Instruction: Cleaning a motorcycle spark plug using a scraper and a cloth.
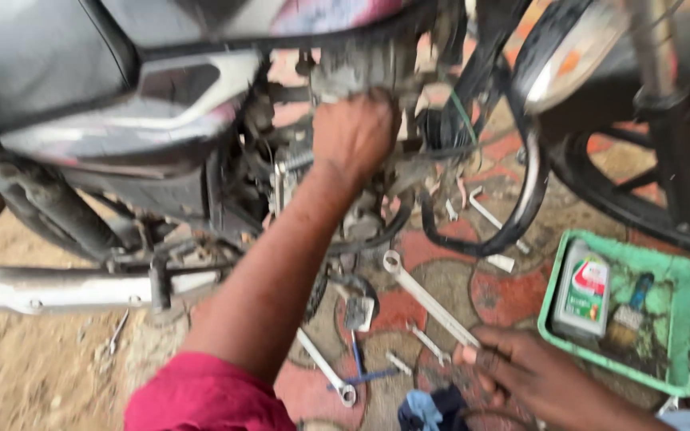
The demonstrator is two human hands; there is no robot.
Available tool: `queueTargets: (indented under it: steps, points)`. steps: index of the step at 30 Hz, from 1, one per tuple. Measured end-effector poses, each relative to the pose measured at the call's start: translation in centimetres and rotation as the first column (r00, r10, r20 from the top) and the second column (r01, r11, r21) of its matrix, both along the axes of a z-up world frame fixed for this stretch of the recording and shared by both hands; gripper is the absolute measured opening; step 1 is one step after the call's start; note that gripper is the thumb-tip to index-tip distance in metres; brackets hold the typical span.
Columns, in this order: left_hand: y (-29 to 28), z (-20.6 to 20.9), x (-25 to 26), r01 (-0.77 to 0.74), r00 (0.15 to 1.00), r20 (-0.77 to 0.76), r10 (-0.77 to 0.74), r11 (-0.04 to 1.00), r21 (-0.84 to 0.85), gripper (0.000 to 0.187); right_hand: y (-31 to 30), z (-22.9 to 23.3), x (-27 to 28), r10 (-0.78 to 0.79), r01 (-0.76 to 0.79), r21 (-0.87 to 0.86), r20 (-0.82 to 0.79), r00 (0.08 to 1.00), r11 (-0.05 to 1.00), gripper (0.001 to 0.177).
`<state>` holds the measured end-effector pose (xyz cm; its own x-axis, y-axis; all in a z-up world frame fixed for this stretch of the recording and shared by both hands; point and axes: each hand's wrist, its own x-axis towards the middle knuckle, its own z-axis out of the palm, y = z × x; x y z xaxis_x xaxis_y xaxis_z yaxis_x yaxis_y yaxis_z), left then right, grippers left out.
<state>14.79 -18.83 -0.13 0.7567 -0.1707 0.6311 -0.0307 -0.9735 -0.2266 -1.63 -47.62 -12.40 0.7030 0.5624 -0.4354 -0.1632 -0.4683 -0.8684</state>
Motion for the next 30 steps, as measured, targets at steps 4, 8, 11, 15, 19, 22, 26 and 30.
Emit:
queueTargets:
  steps: [4, 8, 11, 15, 19, 22, 26, 30]
  points:
    - [-0.6, 0.9, -0.9, -0.006, 1.0, -0.022, 0.005, 0.998, -0.057, 0.017, -0.3, -0.8, 0.6, 0.059, -0.06, -0.011, -0.046, 0.997, 0.998, 0.032]
    - [-1.6, 2.1, -2.5, -0.011, 0.997, -0.081, 0.002, 0.993, -0.116, 0.017, -0.4, -1.5, 1.5, 0.116, -0.112, -0.088, 0.047, 0.992, 0.99, 0.03]
    - [-1.6, 2.1, -3.1, -0.013, 0.998, -0.064, 0.006, 0.994, -0.111, 0.022, -0.4, -3.2, 2.4, 0.201, -0.186, -0.099, 0.181, 0.963, 0.978, 0.033]
    - [-1.1, 1.5, -2.8, -0.027, 0.998, -0.059, 0.023, 0.997, -0.069, 0.022, 0.1, -4.9, 2.7, 0.266, -0.224, -0.169, 0.292, 0.919, 0.96, 0.04]
    - [-0.8, 2.1, -1.9, -0.032, 0.993, -0.115, 0.028, 0.999, -0.028, 0.019, 0.4, -5.2, 3.0, 0.269, -0.269, -0.049, 0.348, 0.898, 0.962, 0.041]
    - [0.4, 1.5, -1.2, -0.007, 0.977, -0.212, 0.003, 1.0, -0.021, 0.02, 0.9, -4.6, 2.7, 0.288, -0.267, -0.11, 0.259, 0.922, 0.957, 0.042]
    - [0.8, 1.5, -0.8, 0.075, 0.978, -0.199, -0.067, 0.997, 0.033, 0.021, 0.7, -4.4, 3.0, 0.298, -0.269, -0.135, 0.304, 0.905, 0.954, 0.044]
    - [-3.8, 2.6, -2.6, 0.258, 0.964, -0.002, -0.264, 0.945, -0.2, 0.029, 0.6, -4.8, 3.3, 0.312, -0.334, 0.001, 0.357, 0.881, 0.943, 0.038]
